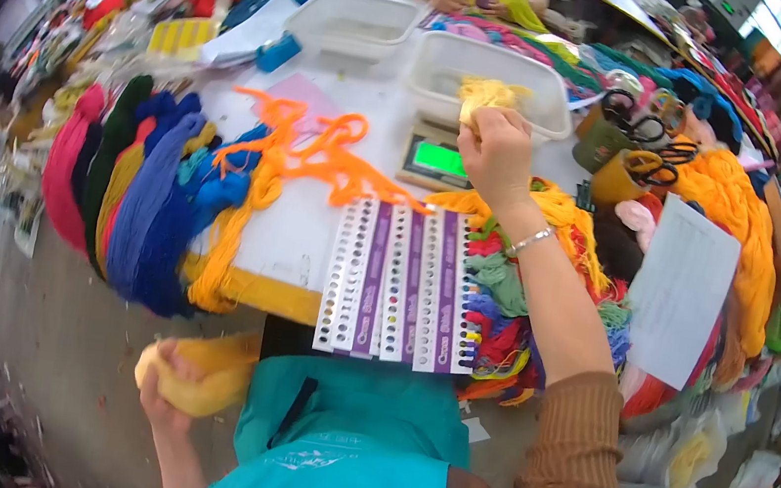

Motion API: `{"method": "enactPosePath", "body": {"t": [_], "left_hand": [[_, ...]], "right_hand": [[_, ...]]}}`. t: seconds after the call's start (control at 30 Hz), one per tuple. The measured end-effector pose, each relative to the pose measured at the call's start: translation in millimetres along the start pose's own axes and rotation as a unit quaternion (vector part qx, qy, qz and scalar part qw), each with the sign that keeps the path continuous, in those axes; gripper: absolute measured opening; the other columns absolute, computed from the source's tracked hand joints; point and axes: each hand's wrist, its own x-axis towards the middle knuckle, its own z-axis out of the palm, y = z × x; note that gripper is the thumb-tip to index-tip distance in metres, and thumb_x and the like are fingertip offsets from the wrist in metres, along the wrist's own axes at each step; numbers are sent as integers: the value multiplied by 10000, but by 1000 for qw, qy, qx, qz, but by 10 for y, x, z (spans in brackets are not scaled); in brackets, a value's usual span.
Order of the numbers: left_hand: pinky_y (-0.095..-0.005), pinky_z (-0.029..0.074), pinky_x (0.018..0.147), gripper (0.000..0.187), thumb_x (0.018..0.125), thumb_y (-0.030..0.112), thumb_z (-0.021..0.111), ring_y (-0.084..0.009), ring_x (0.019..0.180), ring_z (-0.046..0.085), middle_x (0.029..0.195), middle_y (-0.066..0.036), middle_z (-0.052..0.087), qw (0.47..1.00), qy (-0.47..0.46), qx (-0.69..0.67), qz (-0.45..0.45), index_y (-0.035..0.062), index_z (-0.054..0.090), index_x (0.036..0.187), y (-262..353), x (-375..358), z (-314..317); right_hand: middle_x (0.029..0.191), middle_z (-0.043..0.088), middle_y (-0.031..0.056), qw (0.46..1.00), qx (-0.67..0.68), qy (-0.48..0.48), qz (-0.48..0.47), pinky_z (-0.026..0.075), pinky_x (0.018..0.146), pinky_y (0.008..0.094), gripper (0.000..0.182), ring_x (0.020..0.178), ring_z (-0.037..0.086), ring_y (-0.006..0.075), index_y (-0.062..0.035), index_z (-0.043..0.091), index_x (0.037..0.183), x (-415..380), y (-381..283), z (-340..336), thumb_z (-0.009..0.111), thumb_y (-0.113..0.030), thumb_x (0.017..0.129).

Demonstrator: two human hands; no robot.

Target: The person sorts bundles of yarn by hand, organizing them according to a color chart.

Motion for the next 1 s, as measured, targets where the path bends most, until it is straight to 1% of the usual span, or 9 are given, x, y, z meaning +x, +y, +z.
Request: {"method": "enactPosePath", "body": {"t": [0.03,0.1,0.17,0.33,0.47,0.53,0.73,0.8,1.0], "left_hand": [[-426,432,988,610,922,407,563,-281,1114,567,1155,-127,608,998,-39,49,-25,19,450,1379,39,9,16],[-463,302,1133,672,940,389,513,-316,1402,349,1465,-206,413,990,-127,61,-21,-24,353,1445,-3,143,351],[-482,262,1148,707,941,406,503,-309,1441,284,1520,-204,343,986,-162,8,-35,-26,319,1469,-49,224,649],[-506,242,1142,689,960,415,462,-268,1479,193,1568,-138,284,972,-205,-94,-73,11,297,1493,-108,317,1116],[-399,333,1098,640,992,375,422,-229,1341,412,1517,-130,362,969,-196,-120,-89,-5,304,1493,-171,290,1164],[-382,343,1088,625,1000,359,415,-232,1321,431,1493,-144,386,964,-213,-125,-102,-12,307,1490,-200,289,1139],[-370,328,1110,657,1000,369,415,-266,1343,415,1488,-183,373,963,-227,-93,-114,-46,264,1487,-320,262,1070],[-369,334,1105,653,999,361,420,-262,1343,416,1488,-178,373,962,-233,-85,-111,-45,268,1487,-330,247,1071],[-384,371,1073,612,989,326,452,-237,1314,435,1472,-161,403,975,-180,-78,-101,-38,323,1464,-298,182,1128]], "right_hand": [[784,591,62,983,129,-67,110,445,750,351,78,819,592,249,-71,588,834,36,-202,-59,651,-109,808],[652,547,52,889,359,-154,240,423,578,261,126,613,543,122,-39,572,848,81,-661,-169,592,-147,909],[695,577,20,706,590,-233,314,442,602,244,115,665,542,69,-26,571,841,129,-1174,-374,559,-97,931],[637,520,-22,472,678,-365,430,319,470,192,142,523,427,45,-14,647,1007,-149,-2236,-745,605,-126,930],[822,602,-22,419,699,-366,449,436,594,208,164,696,543,51,-4,650,987,-275,-2661,-928,662,-134,886],[854,610,-10,433,682,-380,451,457,655,213,156,771,556,54,1,642,972,-346,-2740,-949,674,-114,872],[819,619,-26,567,641,-352,379,366,556,180,160,705,520,14,-24,658,1032,-608,-2810,-934,656,-100,891],[750,578,-34,562,624,-311,445,407,583,196,113,684,497,21,-7,638,898,-595,-2827,-968,668,-113,875],[700,565,-32,439,690,-269,509,328,513,182,62,588,448,20,-46,657,895,-659,-2727,-989,648,-105,881]]}}
